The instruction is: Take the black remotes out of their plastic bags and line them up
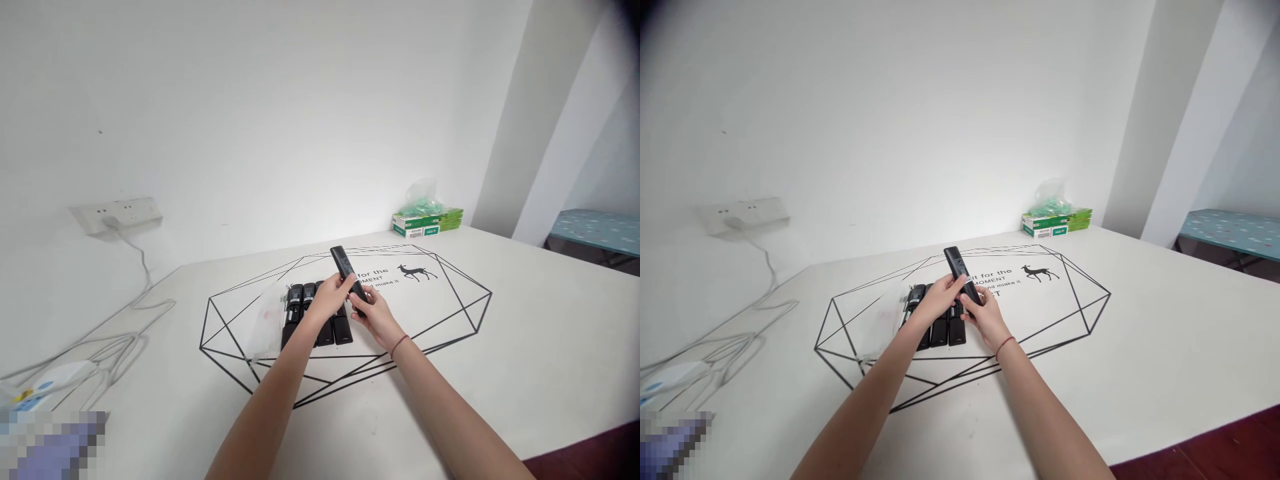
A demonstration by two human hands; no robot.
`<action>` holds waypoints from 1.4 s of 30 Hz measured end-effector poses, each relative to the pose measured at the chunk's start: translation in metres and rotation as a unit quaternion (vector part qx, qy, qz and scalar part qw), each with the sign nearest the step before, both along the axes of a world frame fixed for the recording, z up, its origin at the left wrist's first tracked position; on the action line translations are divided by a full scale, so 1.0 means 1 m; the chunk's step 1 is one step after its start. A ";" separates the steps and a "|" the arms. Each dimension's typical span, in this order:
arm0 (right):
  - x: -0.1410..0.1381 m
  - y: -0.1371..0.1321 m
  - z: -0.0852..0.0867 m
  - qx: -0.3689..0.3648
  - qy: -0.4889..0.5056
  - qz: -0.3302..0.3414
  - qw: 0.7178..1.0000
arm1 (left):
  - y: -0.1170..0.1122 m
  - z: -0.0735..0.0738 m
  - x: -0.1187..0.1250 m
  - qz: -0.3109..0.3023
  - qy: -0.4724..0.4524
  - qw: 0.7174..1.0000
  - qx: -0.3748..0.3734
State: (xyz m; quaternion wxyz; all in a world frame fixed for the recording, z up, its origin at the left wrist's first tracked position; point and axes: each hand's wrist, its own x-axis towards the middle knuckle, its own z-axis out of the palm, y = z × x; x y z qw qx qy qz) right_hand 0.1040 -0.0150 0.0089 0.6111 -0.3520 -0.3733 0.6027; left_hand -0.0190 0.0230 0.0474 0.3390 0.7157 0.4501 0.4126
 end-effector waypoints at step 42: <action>0.071 0.032 -0.034 -0.075 -0.646 -0.170 0.740 | -0.031 -0.067 0.045 0.027 0.189 0.982 0.007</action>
